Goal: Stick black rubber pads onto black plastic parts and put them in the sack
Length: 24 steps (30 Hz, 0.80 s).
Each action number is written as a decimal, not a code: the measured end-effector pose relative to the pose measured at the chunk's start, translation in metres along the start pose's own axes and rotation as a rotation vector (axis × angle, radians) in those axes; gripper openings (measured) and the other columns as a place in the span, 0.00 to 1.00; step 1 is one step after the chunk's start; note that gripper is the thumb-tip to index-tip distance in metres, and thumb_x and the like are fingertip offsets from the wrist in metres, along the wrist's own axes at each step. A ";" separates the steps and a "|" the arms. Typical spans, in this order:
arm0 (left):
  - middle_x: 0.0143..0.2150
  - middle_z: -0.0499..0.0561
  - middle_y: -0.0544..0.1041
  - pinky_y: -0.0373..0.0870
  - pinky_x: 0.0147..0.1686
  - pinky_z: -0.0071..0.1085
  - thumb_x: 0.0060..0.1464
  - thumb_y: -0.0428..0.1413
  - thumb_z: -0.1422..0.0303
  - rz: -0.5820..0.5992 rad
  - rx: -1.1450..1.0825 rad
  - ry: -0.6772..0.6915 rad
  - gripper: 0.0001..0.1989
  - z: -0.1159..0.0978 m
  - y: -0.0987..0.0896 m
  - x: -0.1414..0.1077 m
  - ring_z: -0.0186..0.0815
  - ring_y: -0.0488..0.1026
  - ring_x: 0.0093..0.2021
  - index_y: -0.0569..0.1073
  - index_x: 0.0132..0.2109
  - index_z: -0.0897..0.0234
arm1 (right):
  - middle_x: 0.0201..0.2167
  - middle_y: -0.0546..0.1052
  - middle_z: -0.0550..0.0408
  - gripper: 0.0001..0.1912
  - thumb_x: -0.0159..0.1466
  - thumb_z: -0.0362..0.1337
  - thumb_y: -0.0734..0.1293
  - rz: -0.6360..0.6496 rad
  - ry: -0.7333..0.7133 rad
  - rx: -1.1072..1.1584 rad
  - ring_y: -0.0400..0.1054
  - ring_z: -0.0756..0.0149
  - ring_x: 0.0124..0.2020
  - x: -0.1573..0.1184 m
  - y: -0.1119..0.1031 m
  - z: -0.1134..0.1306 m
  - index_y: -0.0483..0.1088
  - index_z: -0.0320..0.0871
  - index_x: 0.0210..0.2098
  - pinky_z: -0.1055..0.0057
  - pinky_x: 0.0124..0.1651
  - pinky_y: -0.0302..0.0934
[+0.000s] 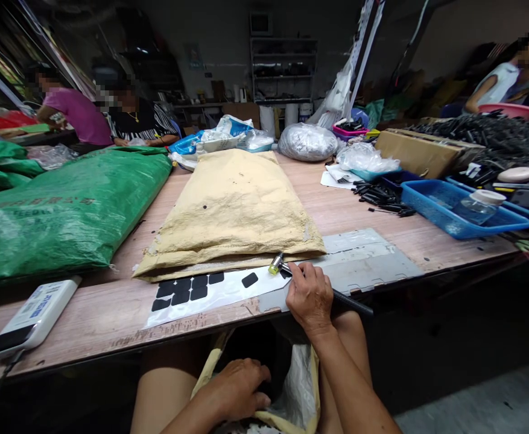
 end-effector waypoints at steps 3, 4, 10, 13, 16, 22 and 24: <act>0.42 0.55 0.83 0.72 0.40 0.38 0.52 0.59 0.52 0.017 -0.003 0.178 0.21 -0.030 -0.045 -0.019 0.48 0.79 0.42 0.81 0.51 0.53 | 0.40 0.74 0.53 0.18 0.65 0.32 0.64 -0.014 -0.002 -0.003 0.61 0.60 0.41 0.000 0.001 0.000 0.74 0.48 0.52 0.64 0.43 0.51; 0.41 0.52 0.83 0.71 0.38 0.33 0.55 0.58 0.53 0.001 -0.059 0.253 0.19 -0.038 -0.065 -0.024 0.42 0.78 0.39 0.80 0.50 0.54 | 0.40 0.74 0.53 0.18 0.65 0.32 0.64 -0.012 -0.003 -0.004 0.61 0.60 0.41 0.000 0.001 0.000 0.74 0.48 0.52 0.64 0.43 0.51; 0.37 0.52 0.81 0.67 0.37 0.31 0.62 0.51 0.61 -0.657 0.084 0.053 0.15 -0.021 -0.188 -0.015 0.40 0.75 0.37 0.80 0.43 0.62 | 0.41 0.75 0.53 0.18 0.64 0.31 0.64 -0.002 0.002 0.001 0.62 0.61 0.42 0.000 0.000 0.000 0.74 0.48 0.52 0.64 0.43 0.51; 0.43 0.55 0.81 0.68 0.41 0.35 0.62 0.51 0.65 -0.860 0.219 -0.108 0.16 -0.004 -0.228 -0.001 0.45 0.76 0.44 0.78 0.52 0.60 | 0.41 0.74 0.53 0.18 0.64 0.31 0.64 0.000 0.000 0.002 0.62 0.60 0.42 0.000 0.001 0.000 0.74 0.48 0.52 0.64 0.43 0.51; 0.46 0.56 0.80 0.69 0.45 0.37 0.62 0.51 0.66 -0.934 0.237 -0.093 0.27 -0.002 -0.254 0.011 0.46 0.76 0.46 0.65 0.67 0.60 | 0.41 0.74 0.53 0.18 0.64 0.31 0.64 0.007 -0.004 -0.002 0.62 0.60 0.42 0.000 0.001 0.000 0.74 0.48 0.52 0.64 0.43 0.51; 0.50 0.59 0.76 0.67 0.53 0.38 0.59 0.53 0.68 -1.034 0.342 -0.136 0.21 -0.015 -0.278 0.032 0.47 0.71 0.53 0.71 0.59 0.63 | 0.41 0.74 0.53 0.18 0.64 0.31 0.64 0.018 0.003 -0.012 0.62 0.60 0.42 0.001 0.000 0.001 0.74 0.48 0.52 0.63 0.44 0.51; 0.51 0.62 0.75 0.67 0.54 0.42 0.56 0.55 0.66 -1.037 0.349 -0.180 0.14 -0.019 -0.277 0.043 0.51 0.69 0.55 0.76 0.49 0.64 | 0.41 0.74 0.53 0.18 0.64 0.31 0.64 0.023 0.008 -0.009 0.62 0.60 0.42 0.001 0.000 0.001 0.74 0.48 0.52 0.64 0.44 0.51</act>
Point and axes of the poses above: each hand's wrist, its own x-axis towards the middle knuckle, its own y-axis out of the palm, z = x × y, the point moved 3 cm from there along x, towards the middle knuckle
